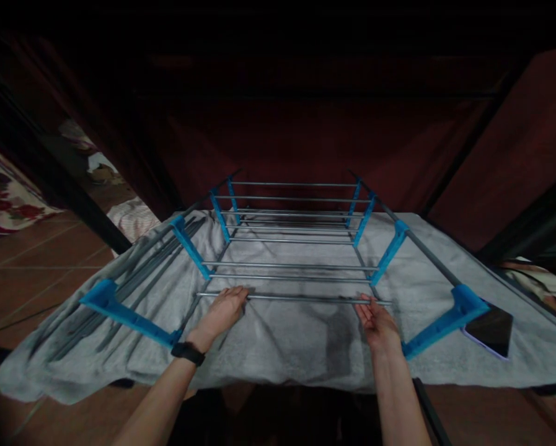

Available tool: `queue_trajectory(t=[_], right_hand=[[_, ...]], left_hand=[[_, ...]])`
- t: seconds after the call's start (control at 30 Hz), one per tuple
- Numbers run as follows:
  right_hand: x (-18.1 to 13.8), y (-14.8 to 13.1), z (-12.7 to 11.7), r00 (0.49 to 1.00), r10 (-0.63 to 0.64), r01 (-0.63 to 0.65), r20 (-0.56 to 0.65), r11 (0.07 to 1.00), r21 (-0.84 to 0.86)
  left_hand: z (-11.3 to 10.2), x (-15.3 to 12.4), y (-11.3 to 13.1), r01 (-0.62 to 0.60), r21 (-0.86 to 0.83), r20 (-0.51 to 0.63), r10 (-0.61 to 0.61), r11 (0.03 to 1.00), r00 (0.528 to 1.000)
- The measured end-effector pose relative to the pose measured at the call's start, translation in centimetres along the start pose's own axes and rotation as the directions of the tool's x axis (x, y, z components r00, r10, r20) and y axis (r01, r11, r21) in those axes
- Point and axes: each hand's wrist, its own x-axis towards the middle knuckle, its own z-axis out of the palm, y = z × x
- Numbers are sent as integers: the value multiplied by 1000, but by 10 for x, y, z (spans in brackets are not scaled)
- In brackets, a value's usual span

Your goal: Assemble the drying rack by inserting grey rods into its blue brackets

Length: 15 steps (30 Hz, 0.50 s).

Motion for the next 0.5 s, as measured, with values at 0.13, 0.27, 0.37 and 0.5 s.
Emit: queue_trajectory(t=[0.13, 0.27, 0.37, 0.5], right_hand=[[-3, -3, 6, 1000, 9, -9, 1, 999, 43], [-5, -8, 18, 999, 39, -40, 17, 997, 67], [-3, -12, 25, 997, 70, -72, 37, 996, 47], [4, -17, 27, 996, 82, -82, -33, 997, 4]], left_hand=[[9, 0, 11, -46, 13, -19, 46, 999, 999], [10, 3, 26, -117, 26, -23, 117, 993, 993], [8, 4, 34, -157, 26, -66, 158, 987, 985], [4, 7, 38, -186, 40, -82, 189, 982, 979]])
